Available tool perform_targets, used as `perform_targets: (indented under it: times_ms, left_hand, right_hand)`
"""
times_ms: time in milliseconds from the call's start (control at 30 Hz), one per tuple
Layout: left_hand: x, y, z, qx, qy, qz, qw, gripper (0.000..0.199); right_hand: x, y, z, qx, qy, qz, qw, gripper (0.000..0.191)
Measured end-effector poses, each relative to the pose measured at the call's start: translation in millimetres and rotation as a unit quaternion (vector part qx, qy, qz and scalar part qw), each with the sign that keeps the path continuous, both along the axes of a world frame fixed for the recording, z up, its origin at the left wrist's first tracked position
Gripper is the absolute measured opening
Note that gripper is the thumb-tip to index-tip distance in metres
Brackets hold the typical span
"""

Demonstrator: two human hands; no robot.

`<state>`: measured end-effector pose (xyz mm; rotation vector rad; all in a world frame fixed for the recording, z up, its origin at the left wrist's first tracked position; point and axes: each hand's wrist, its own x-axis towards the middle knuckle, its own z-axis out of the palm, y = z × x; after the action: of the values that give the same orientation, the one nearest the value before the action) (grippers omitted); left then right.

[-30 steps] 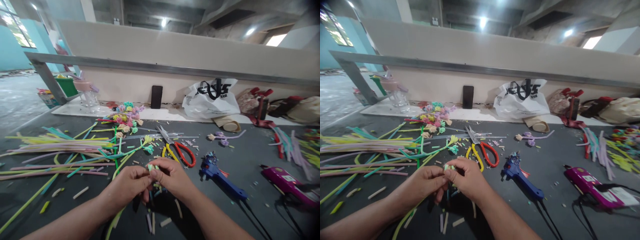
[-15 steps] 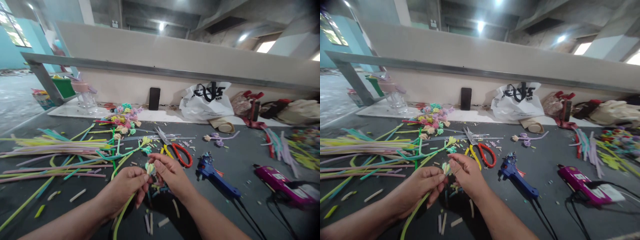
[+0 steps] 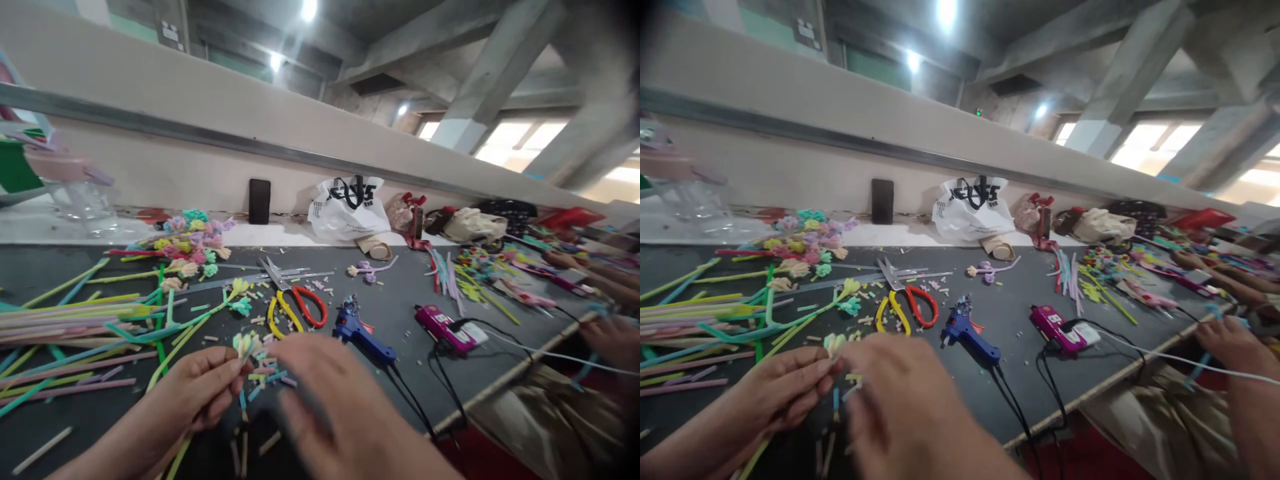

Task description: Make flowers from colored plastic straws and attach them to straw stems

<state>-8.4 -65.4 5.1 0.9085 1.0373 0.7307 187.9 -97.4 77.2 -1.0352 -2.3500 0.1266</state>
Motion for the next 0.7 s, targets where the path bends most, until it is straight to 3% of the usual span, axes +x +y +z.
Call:
perform_targets:
  times_ms: [67,167,267,367,533,700]
  left_hand:
    - [0,-1,2.7,-0.014,-0.029,0.005,0.999,0.032]
    - [0,-2,6.7,-0.023,-0.076,0.014,0.997,0.029]
    - [-3,0,8.3,-0.022,-0.134,0.026,0.99,0.027]
    - [-6,4,8.2,-0.027,-0.173,0.041,0.984,0.022]
    - [-6,6,7.0,-0.024,-0.174,0.053,0.983,0.018]
    - [-3,5,9.4,-0.001,-0.157,0.052,0.986,0.018]
  right_hand:
    - [39,9,-12.7,-0.011,-0.054,-0.164,0.985,0.044]
    - [92,35,-42.8,-0.036,-0.134,-0.373,0.917,0.049]
    - [118,55,-64.6,-0.102,-0.175,-0.378,0.903,0.051]
    - [122,60,-70.8,-0.126,-0.186,-0.37,0.901,0.053]
    - [122,65,-68.5,-0.118,-0.201,-0.391,0.89,0.053]
    - [112,54,-55.3,-0.053,-0.095,-0.415,0.903,0.046]
